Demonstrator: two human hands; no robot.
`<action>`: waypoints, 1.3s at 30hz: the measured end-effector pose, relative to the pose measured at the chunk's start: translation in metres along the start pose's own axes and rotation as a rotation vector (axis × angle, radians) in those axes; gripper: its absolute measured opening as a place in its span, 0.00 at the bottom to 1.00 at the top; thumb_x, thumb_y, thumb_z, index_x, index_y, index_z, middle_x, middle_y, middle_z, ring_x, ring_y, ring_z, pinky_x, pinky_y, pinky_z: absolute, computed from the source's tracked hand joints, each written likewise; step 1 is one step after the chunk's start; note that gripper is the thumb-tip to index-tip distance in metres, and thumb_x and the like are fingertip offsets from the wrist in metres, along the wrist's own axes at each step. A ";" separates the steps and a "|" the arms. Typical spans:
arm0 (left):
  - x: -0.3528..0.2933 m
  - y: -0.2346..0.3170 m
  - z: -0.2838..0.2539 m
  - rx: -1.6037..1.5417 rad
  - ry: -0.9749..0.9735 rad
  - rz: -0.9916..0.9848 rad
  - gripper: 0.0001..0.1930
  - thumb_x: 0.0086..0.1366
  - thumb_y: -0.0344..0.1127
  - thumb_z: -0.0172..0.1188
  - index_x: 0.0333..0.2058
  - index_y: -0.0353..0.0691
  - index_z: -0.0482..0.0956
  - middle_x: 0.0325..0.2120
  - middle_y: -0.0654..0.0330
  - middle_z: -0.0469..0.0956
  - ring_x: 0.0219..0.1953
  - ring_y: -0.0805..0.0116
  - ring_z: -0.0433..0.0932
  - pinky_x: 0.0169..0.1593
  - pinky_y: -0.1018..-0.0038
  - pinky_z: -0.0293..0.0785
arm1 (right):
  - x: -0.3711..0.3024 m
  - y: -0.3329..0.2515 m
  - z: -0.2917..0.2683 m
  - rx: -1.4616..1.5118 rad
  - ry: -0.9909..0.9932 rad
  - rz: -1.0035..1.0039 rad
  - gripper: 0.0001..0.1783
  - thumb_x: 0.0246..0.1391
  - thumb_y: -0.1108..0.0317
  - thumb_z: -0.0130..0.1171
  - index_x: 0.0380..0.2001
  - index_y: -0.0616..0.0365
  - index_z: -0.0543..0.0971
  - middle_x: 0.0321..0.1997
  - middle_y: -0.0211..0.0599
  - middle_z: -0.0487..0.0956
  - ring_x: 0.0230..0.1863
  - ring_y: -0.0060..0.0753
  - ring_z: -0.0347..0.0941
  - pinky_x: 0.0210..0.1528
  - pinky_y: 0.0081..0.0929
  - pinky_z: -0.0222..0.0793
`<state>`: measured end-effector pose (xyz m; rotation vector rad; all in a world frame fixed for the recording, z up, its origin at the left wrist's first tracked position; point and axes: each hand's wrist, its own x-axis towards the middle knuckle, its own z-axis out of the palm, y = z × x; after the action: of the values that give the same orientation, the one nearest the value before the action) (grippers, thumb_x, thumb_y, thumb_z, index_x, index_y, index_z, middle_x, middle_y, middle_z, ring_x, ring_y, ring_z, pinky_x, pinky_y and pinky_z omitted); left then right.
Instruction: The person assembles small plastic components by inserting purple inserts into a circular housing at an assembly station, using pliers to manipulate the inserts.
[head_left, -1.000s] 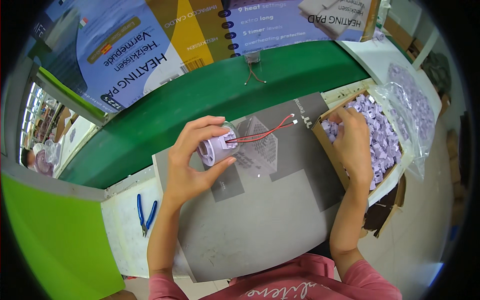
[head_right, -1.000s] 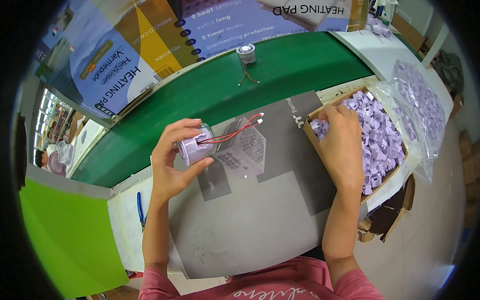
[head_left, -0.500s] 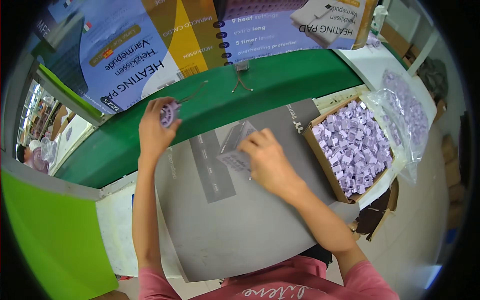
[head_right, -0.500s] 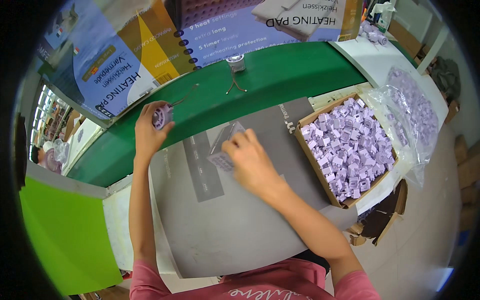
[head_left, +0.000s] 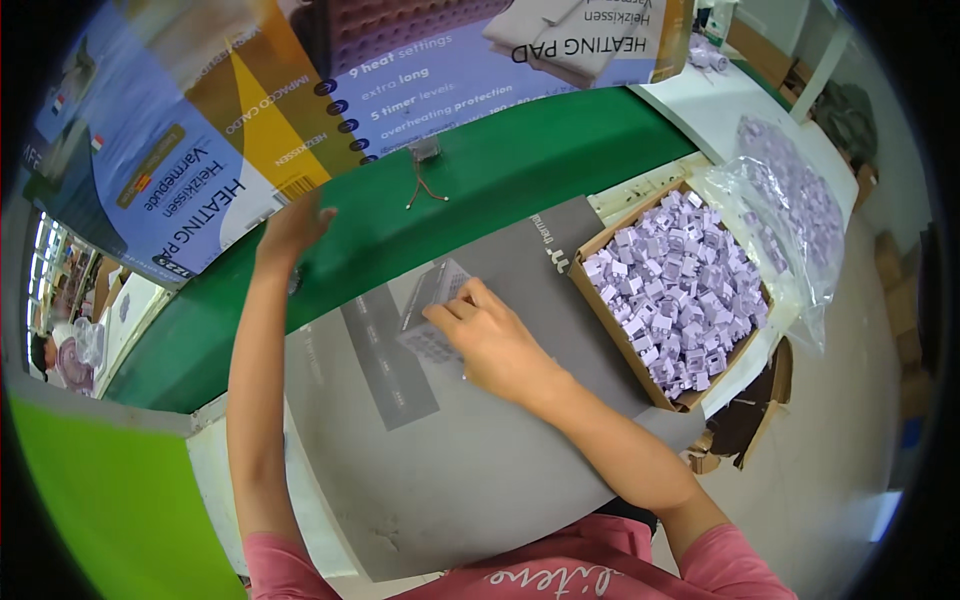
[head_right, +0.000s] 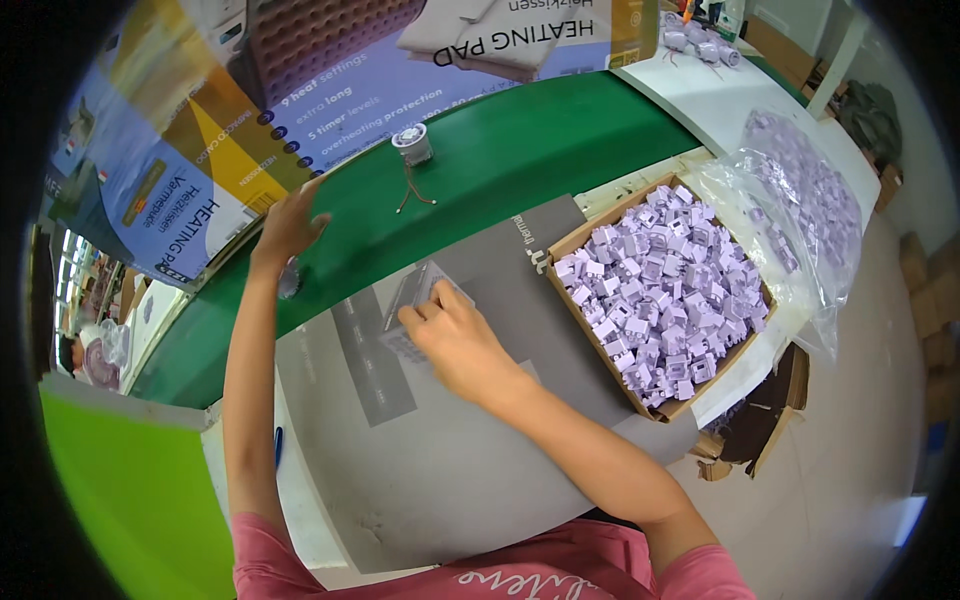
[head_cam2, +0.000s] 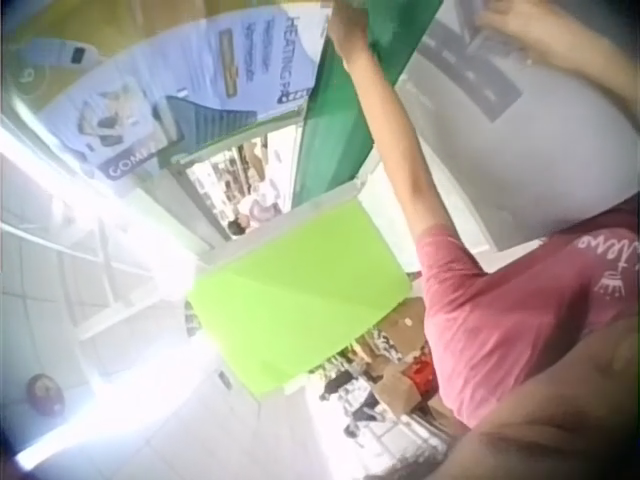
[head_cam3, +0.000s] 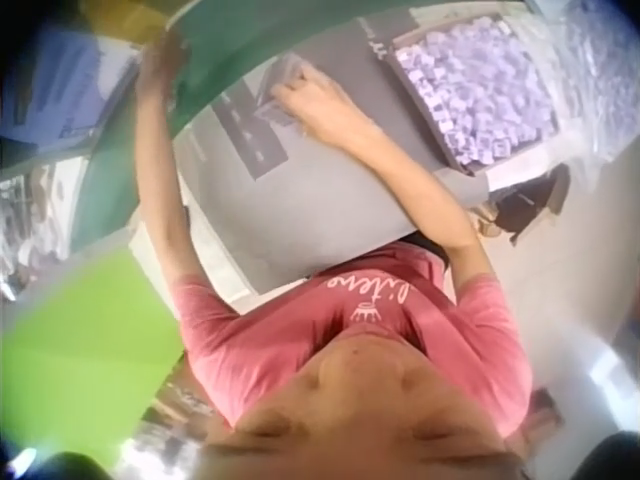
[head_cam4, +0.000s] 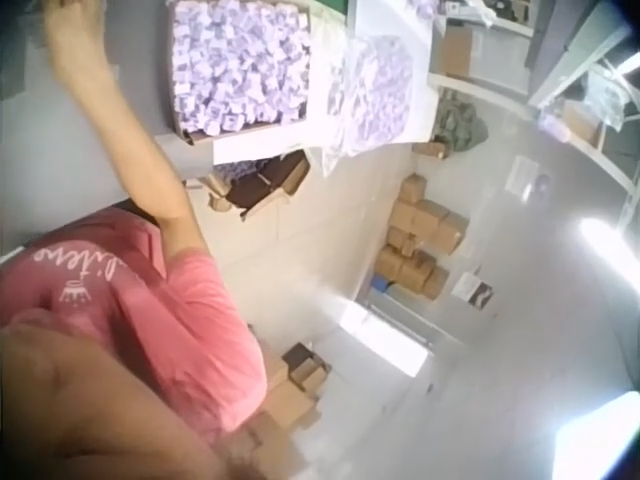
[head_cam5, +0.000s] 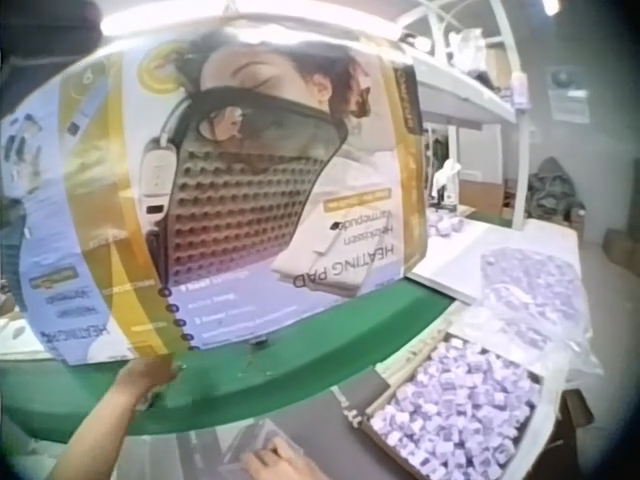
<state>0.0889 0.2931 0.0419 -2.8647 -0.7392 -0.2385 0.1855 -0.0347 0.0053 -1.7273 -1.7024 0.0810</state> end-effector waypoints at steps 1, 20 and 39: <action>0.025 0.012 0.015 0.064 0.077 0.022 0.35 0.56 0.30 0.65 0.63 0.42 0.65 0.55 0.45 0.73 0.61 0.45 0.68 0.62 0.56 0.67 | 0.000 0.003 -0.001 -0.016 0.003 0.009 0.31 0.30 0.91 0.59 0.46 0.66 0.77 0.38 0.46 0.80 0.49 0.51 0.68 0.52 0.41 0.72; 0.011 0.055 -0.045 -0.184 0.144 -0.073 0.29 0.51 0.47 0.72 0.50 0.41 0.77 0.43 0.48 0.80 0.45 0.47 0.80 0.48 0.56 0.75 | 0.019 0.014 -0.042 1.568 0.352 0.227 0.23 0.60 0.70 0.62 0.58 0.63 0.73 0.52 0.36 0.77 0.47 0.25 0.75 0.52 0.22 0.71; -0.177 0.123 -0.063 -0.462 -0.263 -0.139 0.06 0.57 0.29 0.61 0.35 0.37 0.80 0.26 0.55 0.81 0.33 0.55 0.81 0.38 0.61 0.75 | 0.014 -0.007 -0.029 1.525 -0.119 0.334 0.17 0.69 0.57 0.51 0.51 0.56 0.73 0.33 0.28 0.69 0.31 0.19 0.64 0.34 0.19 0.62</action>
<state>-0.0107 0.0921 0.0522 -3.3268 -1.0562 -0.0522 0.1964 -0.0354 0.0364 -0.7440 -0.8189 1.2691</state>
